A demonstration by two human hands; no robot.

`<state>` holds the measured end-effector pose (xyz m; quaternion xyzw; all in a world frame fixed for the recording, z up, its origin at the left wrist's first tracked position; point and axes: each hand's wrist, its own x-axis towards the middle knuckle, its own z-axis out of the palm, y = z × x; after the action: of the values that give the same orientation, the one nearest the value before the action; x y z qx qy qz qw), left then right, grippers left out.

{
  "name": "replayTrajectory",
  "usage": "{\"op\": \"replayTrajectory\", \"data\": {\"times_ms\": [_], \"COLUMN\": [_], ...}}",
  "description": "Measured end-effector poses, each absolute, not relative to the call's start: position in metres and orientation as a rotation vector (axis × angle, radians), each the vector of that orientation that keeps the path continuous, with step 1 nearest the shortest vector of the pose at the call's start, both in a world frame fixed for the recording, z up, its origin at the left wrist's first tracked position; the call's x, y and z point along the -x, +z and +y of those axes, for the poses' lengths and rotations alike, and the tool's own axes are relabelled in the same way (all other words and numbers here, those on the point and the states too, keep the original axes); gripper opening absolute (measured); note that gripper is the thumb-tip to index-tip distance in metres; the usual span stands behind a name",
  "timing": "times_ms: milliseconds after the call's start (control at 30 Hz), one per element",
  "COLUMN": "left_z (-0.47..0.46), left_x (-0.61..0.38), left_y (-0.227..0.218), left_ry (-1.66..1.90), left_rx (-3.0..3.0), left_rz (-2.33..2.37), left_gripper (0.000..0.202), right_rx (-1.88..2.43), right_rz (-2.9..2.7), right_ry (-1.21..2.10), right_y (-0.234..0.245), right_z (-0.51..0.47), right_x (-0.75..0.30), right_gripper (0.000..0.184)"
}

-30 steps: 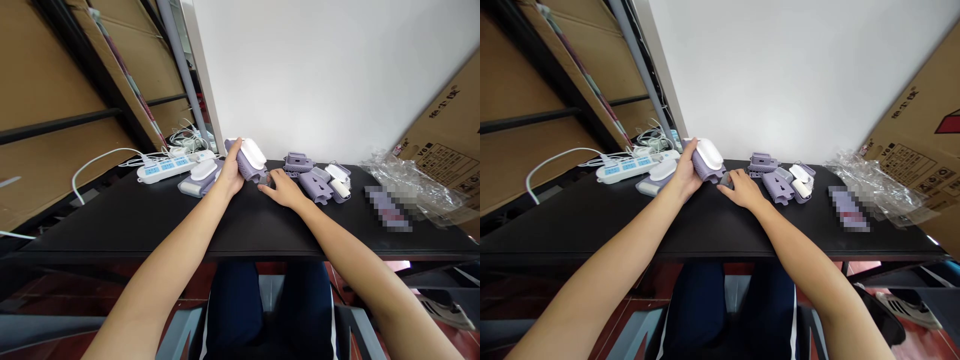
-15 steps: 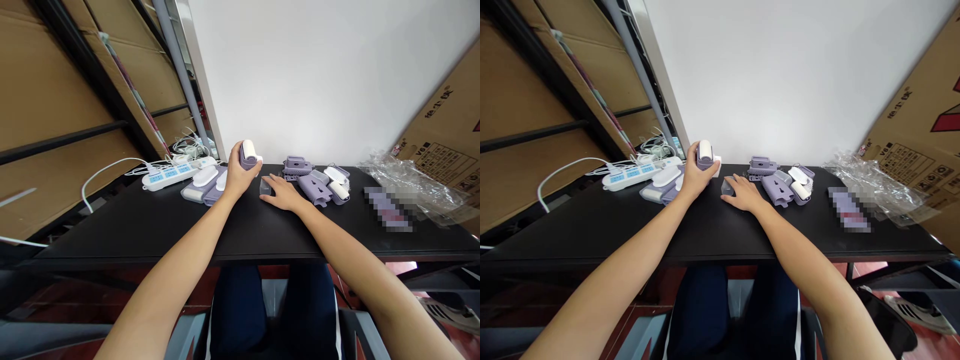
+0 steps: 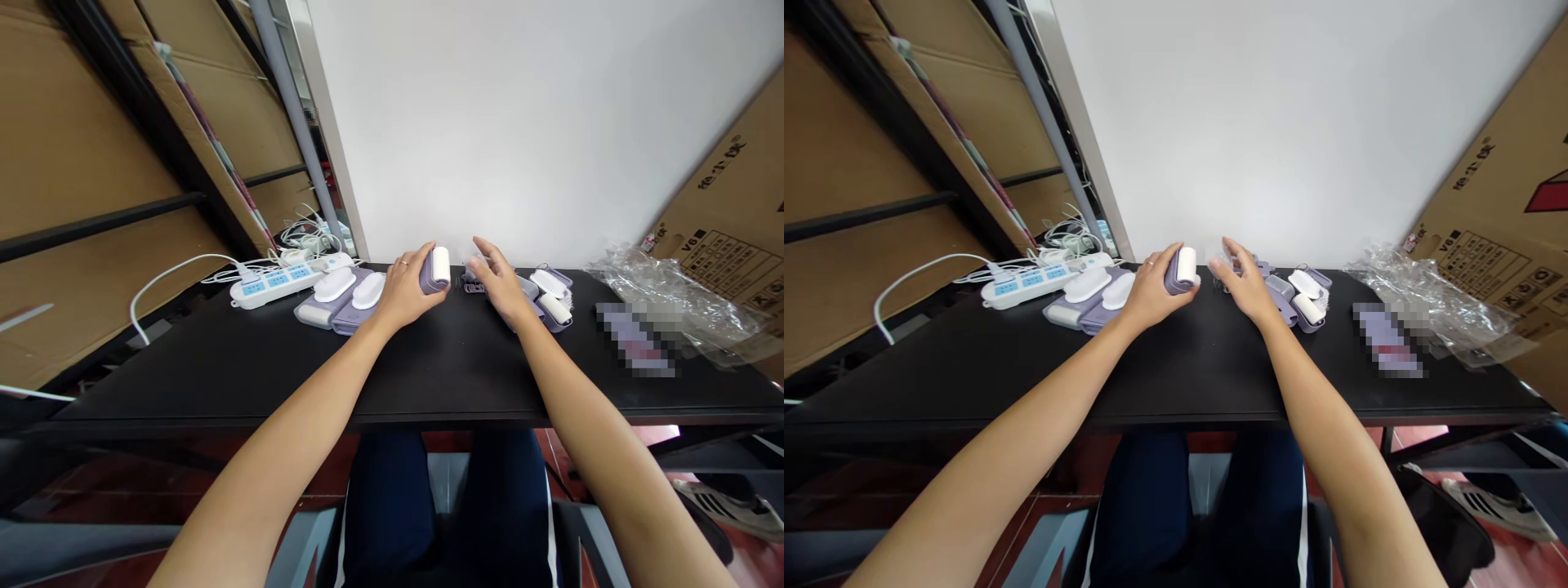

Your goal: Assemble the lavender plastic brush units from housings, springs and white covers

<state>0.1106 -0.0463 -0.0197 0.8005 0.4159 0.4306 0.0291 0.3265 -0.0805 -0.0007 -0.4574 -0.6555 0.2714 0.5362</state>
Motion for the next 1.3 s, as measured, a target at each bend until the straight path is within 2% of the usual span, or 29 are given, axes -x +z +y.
{"op": "replayTrajectory", "data": {"times_ms": [200, 500, 700, 1300], "left_z": [-0.052, -0.049, -0.052, -0.053], "left_x": [-0.115, -0.112, -0.112, -0.115], "left_y": [-0.020, -0.021, -0.017, -0.019], "left_ry": [1.176, 1.187, 1.098, 1.169], "left_rx": [-2.518, -2.495, -2.492, -2.434], "left_rz": [1.251, 1.216, 1.247, 1.224], "left_gripper": [0.106, 0.108, 0.108, 0.104], "right_rx": [1.002, 1.086, 1.103, 1.157], "right_rz": [-1.694, -1.800, -1.846, -1.907], "right_ry": [0.681, 0.595, 0.561, 0.519], "right_y": [0.003, 0.001, 0.001, -0.007], "right_z": [-0.089, -0.092, -0.095, -0.091], "right_x": [-0.317, -0.313, -0.310, -0.307], "right_gripper": [0.096, 0.089, 0.088, 0.088]}}
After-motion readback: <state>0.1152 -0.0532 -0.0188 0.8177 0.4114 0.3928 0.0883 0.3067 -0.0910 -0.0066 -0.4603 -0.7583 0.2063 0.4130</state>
